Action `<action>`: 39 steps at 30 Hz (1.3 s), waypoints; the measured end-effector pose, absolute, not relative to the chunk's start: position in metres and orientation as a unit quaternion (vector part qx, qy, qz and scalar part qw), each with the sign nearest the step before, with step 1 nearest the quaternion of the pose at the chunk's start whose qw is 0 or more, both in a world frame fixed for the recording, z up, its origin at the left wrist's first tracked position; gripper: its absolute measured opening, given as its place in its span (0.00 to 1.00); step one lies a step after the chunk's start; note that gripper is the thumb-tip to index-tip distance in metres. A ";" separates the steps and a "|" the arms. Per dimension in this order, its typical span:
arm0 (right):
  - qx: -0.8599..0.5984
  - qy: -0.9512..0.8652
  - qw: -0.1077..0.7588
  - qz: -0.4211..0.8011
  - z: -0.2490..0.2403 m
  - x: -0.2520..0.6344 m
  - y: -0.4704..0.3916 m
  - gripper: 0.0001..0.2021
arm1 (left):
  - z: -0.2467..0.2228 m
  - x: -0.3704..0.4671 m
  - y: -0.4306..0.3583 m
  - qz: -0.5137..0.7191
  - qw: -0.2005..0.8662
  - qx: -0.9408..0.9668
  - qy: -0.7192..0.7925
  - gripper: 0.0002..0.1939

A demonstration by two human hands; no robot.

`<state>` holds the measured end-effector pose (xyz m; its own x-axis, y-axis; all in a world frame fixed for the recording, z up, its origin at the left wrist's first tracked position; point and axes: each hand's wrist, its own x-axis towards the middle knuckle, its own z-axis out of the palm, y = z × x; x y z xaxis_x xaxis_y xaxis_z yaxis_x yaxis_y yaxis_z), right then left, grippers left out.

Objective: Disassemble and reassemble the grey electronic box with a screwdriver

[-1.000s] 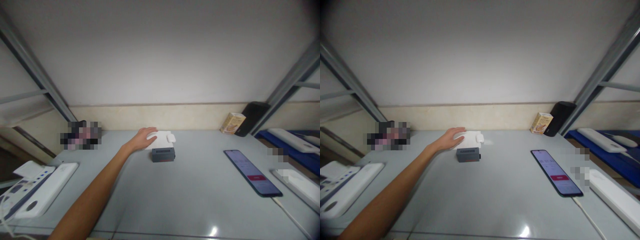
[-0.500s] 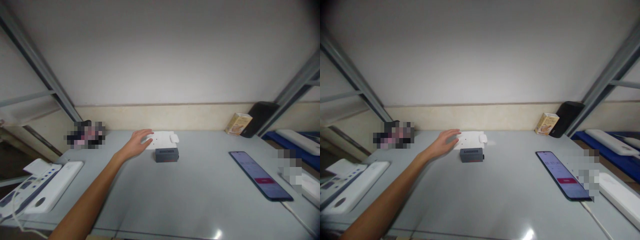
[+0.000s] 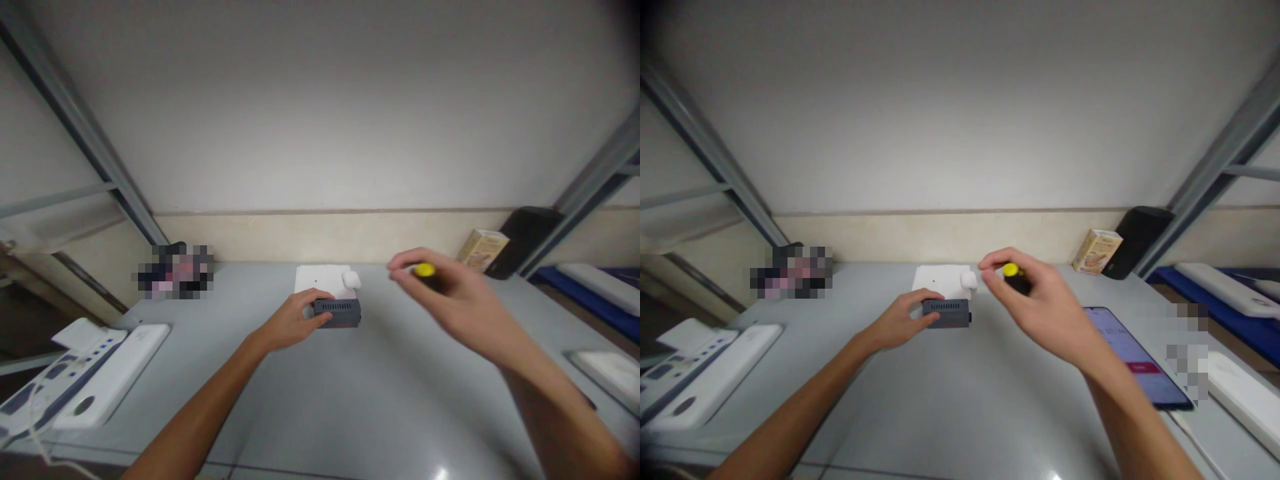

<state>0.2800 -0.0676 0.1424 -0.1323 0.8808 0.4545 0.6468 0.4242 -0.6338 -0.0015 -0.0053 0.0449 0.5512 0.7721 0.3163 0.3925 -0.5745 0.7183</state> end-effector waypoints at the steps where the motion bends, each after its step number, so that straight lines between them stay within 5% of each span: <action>1: -0.510 -0.749 0.389 0.167 0.134 0.271 -0.057 0.14 | 0.042 0.001 -0.006 0.322 0.311 0.816 0.367 0.17; 6: -0.526 -0.744 0.364 0.192 0.081 0.252 -0.010 0.12 | 0.024 0.005 0.000 0.320 0.326 0.798 0.394 0.17; 12: -0.482 -0.781 0.289 0.274 0.065 0.266 -0.024 0.12 | 0.009 0.011 0.004 0.327 0.204 0.839 0.384 0.17; 16: -0.456 -0.818 0.200 0.286 0.054 0.269 -0.034 0.28 | 0.022 0.007 -0.006 0.316 0.206 0.855 0.357 0.14; 18: -0.446 -0.822 0.193 0.296 0.052 0.271 -0.034 0.28 | 0.031 0.003 -0.013 0.249 0.219 0.893 0.303 0.27; 20: -0.446 -0.816 0.220 0.296 0.056 0.273 -0.032 0.20 | 0.037 0.000 -0.017 0.213 0.205 0.912 0.284 0.35; 23: -0.459 -0.780 0.312 0.287 0.071 0.275 -0.029 0.08 | 0.040 -0.001 -0.018 0.211 0.184 0.917 0.284 0.30; 31: -0.370 -0.593 0.652 0.293 0.091 0.273 -0.027 0.10 | 0.038 -0.002 -0.011 0.256 0.232 0.861 0.373 0.17; 39: -0.270 -0.499 0.703 0.429 0.090 0.261 -0.028 0.08 | 0.025 0.008 -0.003 0.348 0.319 0.789 0.394 0.18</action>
<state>0.2606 -0.0276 0.0901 0.1350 0.8722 0.4701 -0.3339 0.4867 -0.8072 0.0081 -0.0031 0.0254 0.4470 0.8437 0.2972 0.4006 -0.4859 0.7768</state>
